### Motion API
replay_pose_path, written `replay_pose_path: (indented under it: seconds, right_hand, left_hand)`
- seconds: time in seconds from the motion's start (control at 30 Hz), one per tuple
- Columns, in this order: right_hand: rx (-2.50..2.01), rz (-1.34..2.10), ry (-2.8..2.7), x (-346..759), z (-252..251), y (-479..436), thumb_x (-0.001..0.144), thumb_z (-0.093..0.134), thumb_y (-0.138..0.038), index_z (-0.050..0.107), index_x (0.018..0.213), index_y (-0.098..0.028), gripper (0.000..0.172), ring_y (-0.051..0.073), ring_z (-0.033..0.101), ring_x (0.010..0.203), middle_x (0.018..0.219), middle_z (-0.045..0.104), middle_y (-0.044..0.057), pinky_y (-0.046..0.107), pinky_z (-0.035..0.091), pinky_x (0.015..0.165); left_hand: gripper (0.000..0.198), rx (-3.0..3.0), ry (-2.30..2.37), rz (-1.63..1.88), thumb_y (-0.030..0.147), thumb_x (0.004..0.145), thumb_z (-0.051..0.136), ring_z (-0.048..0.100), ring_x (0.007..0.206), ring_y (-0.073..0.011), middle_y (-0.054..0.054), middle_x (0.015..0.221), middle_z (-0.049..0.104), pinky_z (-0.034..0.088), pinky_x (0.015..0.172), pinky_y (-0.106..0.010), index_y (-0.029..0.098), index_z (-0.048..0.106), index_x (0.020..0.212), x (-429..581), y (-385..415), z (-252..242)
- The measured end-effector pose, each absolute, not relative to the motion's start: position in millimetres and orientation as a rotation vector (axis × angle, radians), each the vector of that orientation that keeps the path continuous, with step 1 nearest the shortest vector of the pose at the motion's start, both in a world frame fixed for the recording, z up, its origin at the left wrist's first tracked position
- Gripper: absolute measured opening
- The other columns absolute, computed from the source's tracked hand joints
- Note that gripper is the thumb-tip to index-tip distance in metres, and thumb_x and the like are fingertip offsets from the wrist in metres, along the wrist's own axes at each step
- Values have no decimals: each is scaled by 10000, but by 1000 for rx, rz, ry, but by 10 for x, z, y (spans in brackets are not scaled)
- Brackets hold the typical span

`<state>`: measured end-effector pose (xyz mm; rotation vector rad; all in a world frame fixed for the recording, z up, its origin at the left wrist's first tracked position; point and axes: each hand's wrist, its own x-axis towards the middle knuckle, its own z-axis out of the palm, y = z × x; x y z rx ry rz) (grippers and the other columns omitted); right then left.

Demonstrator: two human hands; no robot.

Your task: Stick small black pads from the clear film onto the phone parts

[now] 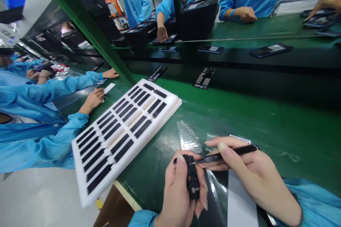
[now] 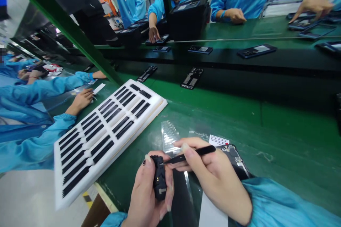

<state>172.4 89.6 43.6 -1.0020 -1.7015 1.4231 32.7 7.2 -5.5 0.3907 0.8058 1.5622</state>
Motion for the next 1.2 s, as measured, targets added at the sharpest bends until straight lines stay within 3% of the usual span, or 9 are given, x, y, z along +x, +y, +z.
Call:
replay_pose_path:
  seconds: [0.2,0.43,0.6,0.73,0.8,0.87,1.0,1.1,1.2]
  right_hand:
    - [-1062,1415,-1583,1704,386,869,970,553,-516,814,956,-233,385,268,727,1058,1091,763,85,224,653,743]
    - [-1004,1547,-1537,1739,365,915,970,543,-544,792,757,-211,468,263,749,989,1157,742,96,274,665,749]
    - [-1054,1434,-1231,2144,349,1516,902,643,-583,734,912,-190,404,223,762,715,778,773,93,267,650,595]
    - [-1200,1469,-1194,2430,31,1845,803,732,-630,677,839,-137,497,171,701,549,649,736,104,209,568,465]
    - [-1217,1535,-1269,2463,-129,1872,800,715,-656,657,840,-124,536,160,687,529,638,729,105,213,561,471]
    - [-1204,1554,-1320,2450,-223,1860,815,681,-677,642,848,-123,557,149,682,528,644,728,100,217,563,496]
    - [-1173,1605,-1349,2428,-254,1848,811,625,-732,603,813,-140,592,132,653,473,604,712,74,217,532,470]
    - [-1160,1665,-1422,2448,-249,1857,815,608,-736,593,797,-149,588,126,637,451,579,699,56,219,519,457]
    - [-1177,1661,-1491,2479,-253,1855,826,607,-723,600,796,-153,571,126,639,459,577,694,46,218,524,465]
  left_hand:
    - [238,441,747,1514,335,975,529,518,364,-51,-9,725,654,352,298,-94,165,647,1095,275,68,-26]
    - [226,363,968,1492,334,952,526,491,396,-72,-11,668,624,330,325,-126,169,650,1045,275,68,116]
    - [256,441,1324,1442,367,891,648,477,452,-80,4,735,621,349,362,-163,191,614,1074,62,211,298]
    - [253,1085,1611,1020,399,902,645,515,522,-110,14,700,599,403,444,-189,208,638,1067,-75,455,308]
    - [184,1551,1648,746,313,929,597,597,640,-144,-16,799,654,478,570,-223,229,654,1083,-56,598,271]
    - [311,1987,1632,449,182,925,520,661,764,-196,-69,1015,690,532,660,-288,234,620,1215,13,735,210]
    - [634,2520,1557,-100,45,849,420,695,945,-293,-179,1485,486,599,664,-404,173,417,1470,178,912,52]
    - [696,2616,1466,-305,17,819,404,687,1009,-311,-165,1599,331,623,668,-433,156,378,1501,235,941,-29]
    - [717,2641,1378,-355,22,809,411,695,985,-318,-149,1607,298,629,650,-446,166,375,1510,237,931,-51]
